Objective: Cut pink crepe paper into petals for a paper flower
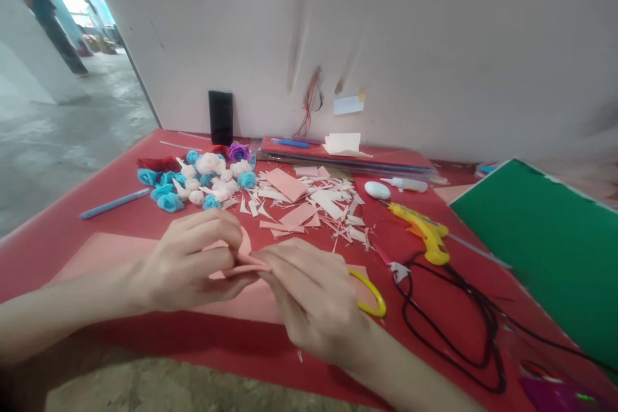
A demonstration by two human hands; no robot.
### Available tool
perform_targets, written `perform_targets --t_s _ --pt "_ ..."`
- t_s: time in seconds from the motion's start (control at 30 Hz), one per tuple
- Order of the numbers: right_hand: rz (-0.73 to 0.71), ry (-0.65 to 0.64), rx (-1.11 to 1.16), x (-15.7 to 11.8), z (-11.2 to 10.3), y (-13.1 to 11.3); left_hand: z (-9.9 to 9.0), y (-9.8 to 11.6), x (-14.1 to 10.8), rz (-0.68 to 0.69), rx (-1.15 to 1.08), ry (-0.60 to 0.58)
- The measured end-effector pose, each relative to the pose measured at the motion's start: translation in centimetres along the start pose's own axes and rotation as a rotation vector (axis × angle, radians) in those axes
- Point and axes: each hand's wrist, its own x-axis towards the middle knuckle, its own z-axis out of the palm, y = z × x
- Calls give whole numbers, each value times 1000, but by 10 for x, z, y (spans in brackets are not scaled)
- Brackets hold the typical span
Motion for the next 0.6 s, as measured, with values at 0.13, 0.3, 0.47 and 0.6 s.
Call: perform_targets --t_s 0.13,0.3,0.47,0.6 --pt "-91 -29 -56 -3 -8 0 0 6 -3 -21 -139 25" --pt "-220 -126 -138 -10 -16 4 1 13 -6 -141 -452 68" --pt "-232 -118 -169 -15 -13 9 -3 11 -2 -128 -453 75" --pt "-242 -84 -177 -7 -12 10 -5 7 -2 -141 -440 63"
